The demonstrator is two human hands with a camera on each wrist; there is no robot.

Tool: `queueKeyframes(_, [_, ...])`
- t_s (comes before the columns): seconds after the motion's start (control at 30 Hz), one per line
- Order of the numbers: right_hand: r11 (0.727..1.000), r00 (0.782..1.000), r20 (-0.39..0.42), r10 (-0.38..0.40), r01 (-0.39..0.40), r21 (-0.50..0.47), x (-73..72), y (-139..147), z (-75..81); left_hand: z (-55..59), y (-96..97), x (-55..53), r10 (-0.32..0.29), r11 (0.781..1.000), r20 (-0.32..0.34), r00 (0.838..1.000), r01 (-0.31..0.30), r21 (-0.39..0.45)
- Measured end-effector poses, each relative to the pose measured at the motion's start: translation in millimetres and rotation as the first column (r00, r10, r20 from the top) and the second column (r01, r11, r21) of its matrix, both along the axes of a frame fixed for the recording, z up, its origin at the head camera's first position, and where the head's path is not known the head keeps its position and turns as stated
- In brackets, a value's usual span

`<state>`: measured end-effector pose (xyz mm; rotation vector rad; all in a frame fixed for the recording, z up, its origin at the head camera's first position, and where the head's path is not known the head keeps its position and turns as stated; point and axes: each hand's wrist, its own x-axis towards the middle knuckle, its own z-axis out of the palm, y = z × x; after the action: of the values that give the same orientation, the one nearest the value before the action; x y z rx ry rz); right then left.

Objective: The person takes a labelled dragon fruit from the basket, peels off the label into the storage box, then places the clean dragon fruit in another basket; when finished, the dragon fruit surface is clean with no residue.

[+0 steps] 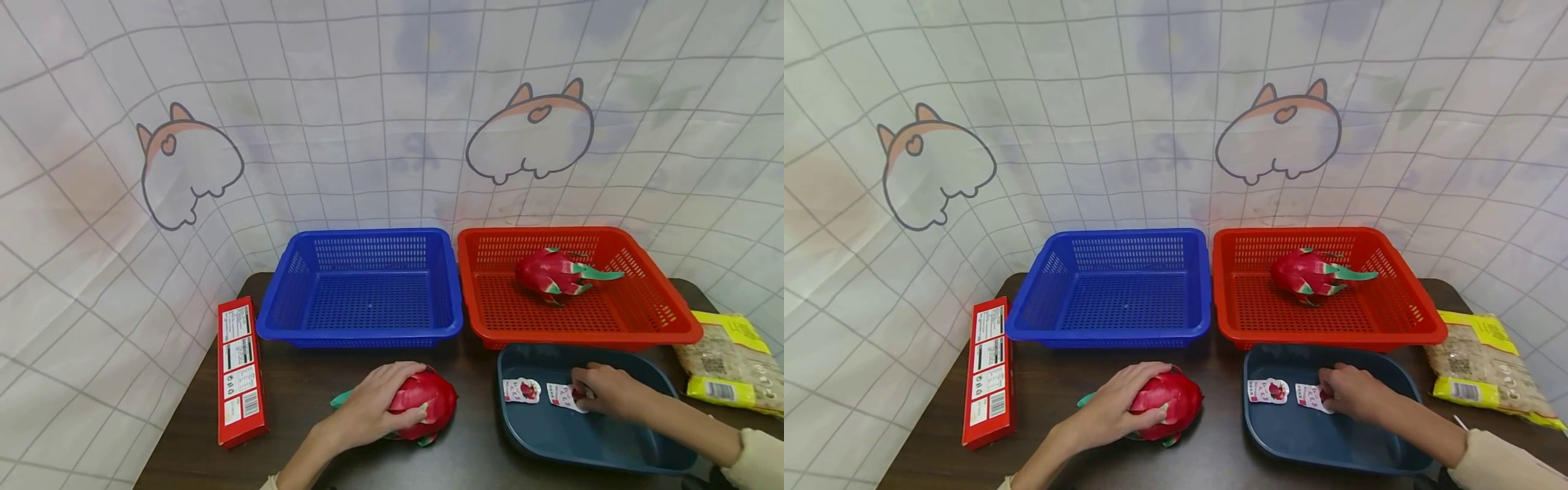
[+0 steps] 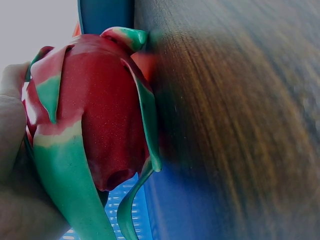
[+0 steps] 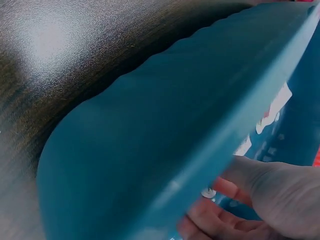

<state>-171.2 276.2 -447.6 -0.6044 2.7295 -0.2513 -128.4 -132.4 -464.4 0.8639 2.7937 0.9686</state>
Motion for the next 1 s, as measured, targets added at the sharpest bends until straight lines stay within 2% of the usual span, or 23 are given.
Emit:
queueKeyframes(0.2, [1.000,0.999,-0.019,-0.030,0.030,-0.002,2.1,9,-3.9,1.0,-0.5,0.7,0.004,1.000,0.001,1.000,-0.004,-0.003])
queueKeyframes(0.4, [0.998,0.999,0.015,-0.050,0.050,-0.036,2.6,21,-0.1,-1.4,-1.6,-0.7,0.007,1.000,-0.008,1.000,-0.007,-0.007])
queueKeyframes(0.53, [0.983,0.998,0.061,0.008,0.004,-0.183,8.1,34,11.5,-3.0,-1.4,-2.8,-0.005,1.000,-0.021,1.000,0.005,-0.010])
queueKeyframes(0.67, [0.927,0.995,0.088,0.048,-0.012,-0.376,18.8,45,25.5,-2.8,-0.9,-3.8,-0.009,1.000,-0.014,1.000,0.009,-0.002])
queueKeyframes(0.73, [0.903,0.995,0.098,0.007,0.035,-0.429,25.5,49,32.0,-1.7,-0.8,-3.8,-0.007,1.000,-0.007,1.000,0.007,-0.002])
queueKeyframes(0.83, [0.879,0.994,0.059,-0.091,0.108,-0.464,33.7,57,34.3,-0.8,-0.9,-3.4,-0.008,1.000,-0.004,1.000,0.008,-0.004])
queueKeyframes(0.93, [0.852,0.976,-0.001,-0.218,0.189,-0.488,38.9,67,33.6,-1.3,-1.2,-3.0,-0.009,1.000,-0.012,1.000,0.008,-0.009])
queueKeyframes(1.0, [0.832,0.952,-0.068,-0.298,0.224,-0.507,41.0,73,33.2,-1.8,-1.6,-2.9,-0.012,1.000,-0.018,1.000,0.012,-0.013])
